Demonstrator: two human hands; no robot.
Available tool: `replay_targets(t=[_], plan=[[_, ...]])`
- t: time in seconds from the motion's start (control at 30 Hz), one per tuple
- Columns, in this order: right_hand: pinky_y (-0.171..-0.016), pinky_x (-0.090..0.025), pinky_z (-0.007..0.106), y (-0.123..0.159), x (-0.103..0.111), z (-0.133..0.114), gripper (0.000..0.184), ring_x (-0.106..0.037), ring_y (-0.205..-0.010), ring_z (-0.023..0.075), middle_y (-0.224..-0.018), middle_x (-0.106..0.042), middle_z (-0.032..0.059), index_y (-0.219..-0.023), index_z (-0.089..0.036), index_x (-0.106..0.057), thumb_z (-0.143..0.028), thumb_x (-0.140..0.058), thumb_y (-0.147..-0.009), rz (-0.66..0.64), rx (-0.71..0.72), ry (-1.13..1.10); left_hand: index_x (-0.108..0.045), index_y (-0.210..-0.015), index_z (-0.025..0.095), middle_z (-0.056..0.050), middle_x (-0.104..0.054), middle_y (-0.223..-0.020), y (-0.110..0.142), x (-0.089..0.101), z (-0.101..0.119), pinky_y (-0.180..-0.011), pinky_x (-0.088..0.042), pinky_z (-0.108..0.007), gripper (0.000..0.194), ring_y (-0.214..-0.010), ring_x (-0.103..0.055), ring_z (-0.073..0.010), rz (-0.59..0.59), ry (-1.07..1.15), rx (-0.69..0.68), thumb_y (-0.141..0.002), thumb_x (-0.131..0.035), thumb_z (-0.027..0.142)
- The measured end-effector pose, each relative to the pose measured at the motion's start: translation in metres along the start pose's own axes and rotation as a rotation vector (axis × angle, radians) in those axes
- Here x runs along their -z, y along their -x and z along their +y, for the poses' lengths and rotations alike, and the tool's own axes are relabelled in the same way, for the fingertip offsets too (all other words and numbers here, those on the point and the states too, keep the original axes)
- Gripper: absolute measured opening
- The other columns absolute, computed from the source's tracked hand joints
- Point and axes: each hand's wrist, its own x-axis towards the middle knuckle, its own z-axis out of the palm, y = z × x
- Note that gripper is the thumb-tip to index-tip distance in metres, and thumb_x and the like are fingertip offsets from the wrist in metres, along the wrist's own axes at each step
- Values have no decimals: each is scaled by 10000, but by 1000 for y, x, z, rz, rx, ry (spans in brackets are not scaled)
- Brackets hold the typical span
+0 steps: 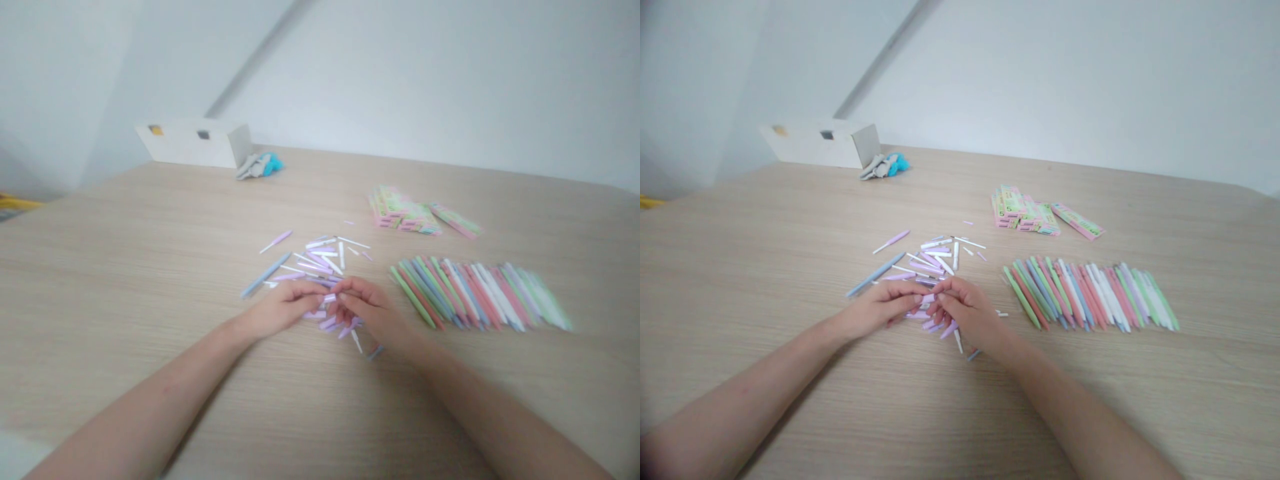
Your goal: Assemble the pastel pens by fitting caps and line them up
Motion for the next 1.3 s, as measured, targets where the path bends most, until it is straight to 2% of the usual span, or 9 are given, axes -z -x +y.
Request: replay_targets(t=[0.13,0.27,0.4,0.5,0.6,0.7,0.9,1.07,1.3], plan=[[-545,-455,224,0,3,-3,121,-566,-584,103,-695,-627,-8,-906,-187,-560,-261,-512,-824,48,-12,5,-702,-1005,136,7,-573,-591,-1,-1,0,-427,-307,-177,287,-459,-399,-73,33,19,-2,-839,-559,322],[-518,-425,230,-4,15,-3,132,-537,-548,102,-685,-627,-8,-873,-184,-573,-259,-489,-805,192,8,46,-705,-975,141,11,-578,-591,-2,-1,-2,-451,-329,-184,270,-479,-422,-81,81,34,21,-822,-579,325],[-491,-383,229,-13,36,2,136,-494,-512,100,-649,-612,-16,-849,-179,-589,-255,-498,-783,387,37,218,-697,-1010,137,20,-558,-587,-3,1,-4,-435,-300,-181,291,-453,-377,-69,117,37,61,-839,-561,329],[-504,-376,247,-15,50,2,142,-504,-516,112,-678,-633,-2,-840,-182,-619,-238,-512,-765,446,32,466,-699,-1014,136,22,-550,-569,-4,2,-4,-445,-306,-185,301,-462,-384,-75,135,32,48,-840,-560,339],[-561,-377,270,-10,57,-4,121,-553,-595,151,-669,-654,22,-761,-189,-669,-216,-553,-741,296,34,852,-705,-1010,146,26,-545,-544,-4,1,-4,-478,-329,-196,303,-484,-415,-90,142,18,32,-842,-557,349],[-558,-360,273,-3,56,-11,137,-573,-616,171,-667,-670,43,-716,-193,-697,-213,-564,-741,121,-36,1078,-710,-993,150,24,-561,-560,-4,1,-2,-515,-351,-203,292,-519,-447,-99,140,-3,32,-839,-560,348],[-625,-386,259,0,50,-12,157,-622,-694,180,-742,-706,51,-763,-194,-714,-221,-561,-745,37,-117,1242,-698,-1014,130,-4,-609,-647,-3,2,0,-555,-373,-212,318,-597,-488,-117,123,-36,53,-843,-550,353],[-641,-381,258,-1,48,-10,178,-629,-731,187,-783,-710,70,-783,-180,-709,-236,-540,-774,14,-82,1339,-696,-1010,134,-21,-651,-723,-4,2,-1,-600,-398,-225,309,-659,-528,-135,115,-38,48,-841,-554,350],[-585,-355,246,-1,47,-8,153,-605,-660,170,-717,-684,71,-706,-160,-668,-216,-537,-760,-7,-9,1375,-694,-1002,134,-21,-670,-757,-4,2,-2,-625,-407,-228,295,-685,-550,-141,114,-30,46,-841,-559,342]])
